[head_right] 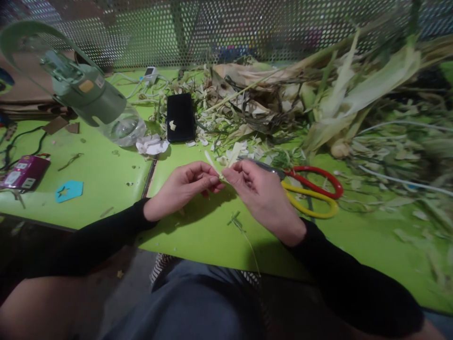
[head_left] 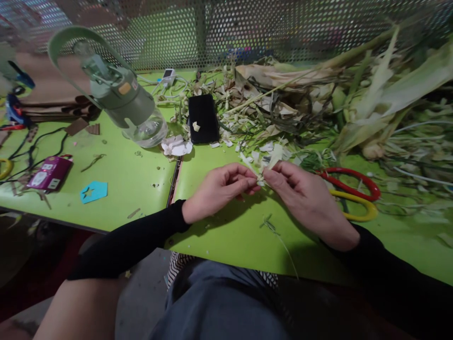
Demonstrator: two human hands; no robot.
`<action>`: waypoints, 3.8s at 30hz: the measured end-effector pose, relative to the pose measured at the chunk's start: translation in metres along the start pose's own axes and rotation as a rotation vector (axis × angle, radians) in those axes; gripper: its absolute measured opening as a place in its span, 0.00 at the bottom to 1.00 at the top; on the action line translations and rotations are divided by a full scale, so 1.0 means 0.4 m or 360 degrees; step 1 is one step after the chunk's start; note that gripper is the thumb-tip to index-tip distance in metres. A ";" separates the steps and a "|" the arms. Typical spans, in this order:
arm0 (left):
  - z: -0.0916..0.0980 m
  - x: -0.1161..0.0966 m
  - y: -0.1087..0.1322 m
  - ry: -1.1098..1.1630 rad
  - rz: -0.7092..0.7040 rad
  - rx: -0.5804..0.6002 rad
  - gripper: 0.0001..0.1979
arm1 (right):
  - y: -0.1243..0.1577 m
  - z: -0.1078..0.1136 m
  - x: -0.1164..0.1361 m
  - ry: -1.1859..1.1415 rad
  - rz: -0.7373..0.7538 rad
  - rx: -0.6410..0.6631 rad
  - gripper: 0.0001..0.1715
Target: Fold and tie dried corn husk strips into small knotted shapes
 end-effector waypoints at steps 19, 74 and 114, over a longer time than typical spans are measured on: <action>-0.003 -0.029 0.008 -0.0766 -0.0265 0.0145 0.11 | -0.003 -0.008 0.005 -0.0307 -0.0064 0.0039 0.15; -0.003 0.023 0.003 0.0352 0.0143 -0.0191 0.03 | 0.000 -0.026 0.030 0.0235 0.0265 0.0146 0.21; -0.003 0.039 -0.002 -0.0042 -0.0012 0.0044 0.15 | -0.012 -0.039 -0.013 -0.0375 -0.0038 0.0119 0.17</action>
Point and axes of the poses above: each hand's wrist, its own y-axis away from the middle knuckle, its own z-axis out of the back of the hand, x = y × z, the point moved 9 cm from there along -y, towards the middle knuckle, and after that the axes turned 12 degrees about -z, right-handed, at the moved point
